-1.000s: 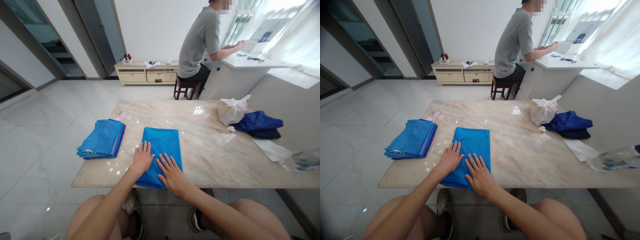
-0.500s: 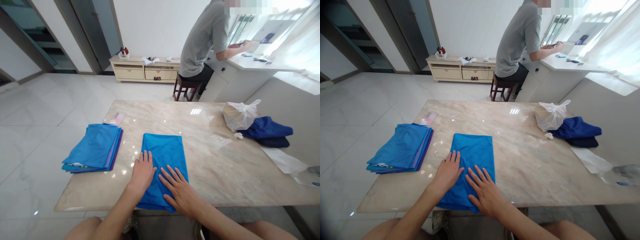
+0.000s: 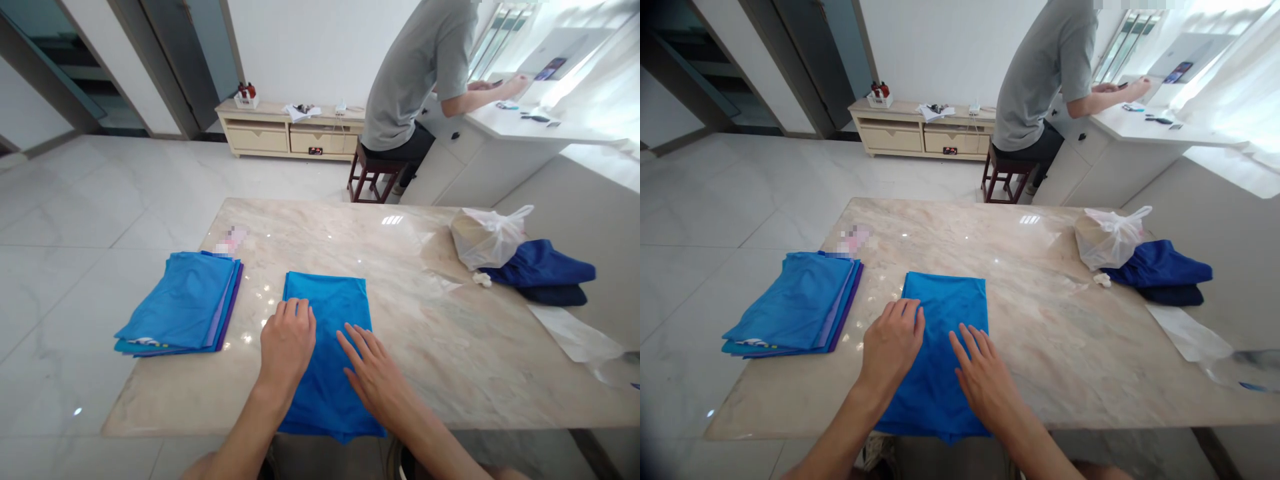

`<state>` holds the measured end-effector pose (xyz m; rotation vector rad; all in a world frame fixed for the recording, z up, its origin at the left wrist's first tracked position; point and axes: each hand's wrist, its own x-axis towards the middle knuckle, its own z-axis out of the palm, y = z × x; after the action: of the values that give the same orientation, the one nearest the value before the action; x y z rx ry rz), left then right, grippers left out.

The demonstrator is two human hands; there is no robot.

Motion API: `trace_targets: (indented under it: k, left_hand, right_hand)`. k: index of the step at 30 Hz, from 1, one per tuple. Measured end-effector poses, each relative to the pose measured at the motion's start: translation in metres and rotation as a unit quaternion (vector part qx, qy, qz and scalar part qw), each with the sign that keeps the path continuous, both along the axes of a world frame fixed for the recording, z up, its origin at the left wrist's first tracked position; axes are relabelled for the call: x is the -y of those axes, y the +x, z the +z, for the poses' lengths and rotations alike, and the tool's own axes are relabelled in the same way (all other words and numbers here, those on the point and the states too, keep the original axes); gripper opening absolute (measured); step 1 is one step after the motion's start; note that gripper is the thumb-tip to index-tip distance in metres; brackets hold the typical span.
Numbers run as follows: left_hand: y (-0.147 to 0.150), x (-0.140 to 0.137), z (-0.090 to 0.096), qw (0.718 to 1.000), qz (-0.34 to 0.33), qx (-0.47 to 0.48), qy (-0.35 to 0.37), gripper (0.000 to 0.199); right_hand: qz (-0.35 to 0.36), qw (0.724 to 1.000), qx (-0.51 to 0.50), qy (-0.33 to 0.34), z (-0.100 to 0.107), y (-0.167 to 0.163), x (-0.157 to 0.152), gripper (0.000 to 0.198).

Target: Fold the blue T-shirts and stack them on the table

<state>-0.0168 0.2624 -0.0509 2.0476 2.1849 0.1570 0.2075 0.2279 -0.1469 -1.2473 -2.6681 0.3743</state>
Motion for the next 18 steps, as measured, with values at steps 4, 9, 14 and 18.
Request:
trace_targets:
  k: [4,9,14,18]
  left_hand:
    - [-0.005,0.028,0.004,0.999,0.028,-0.015,-0.027,0.046]
    - [0.004,0.09,0.014,0.998,0.04,-0.031,-0.024,0.047]
    - [0.016,0.1,0.031,0.999,0.019,-0.04,-0.004,0.046]
    - [0.016,0.083,0.031,0.998,0.012,-0.05,-0.035,0.042]
  right_hand:
    - [-0.028,1.0,0.001,-0.008,0.005,0.016,0.027,0.086]
    - [-0.06,0.998,0.01,-0.006,0.025,0.026,0.077,0.071]
    - [-0.064,0.997,0.021,-0.033,0.063,0.016,0.073,0.058]
    - [-0.066,0.99,0.081,-0.094,0.091,0.006,0.044,0.045]
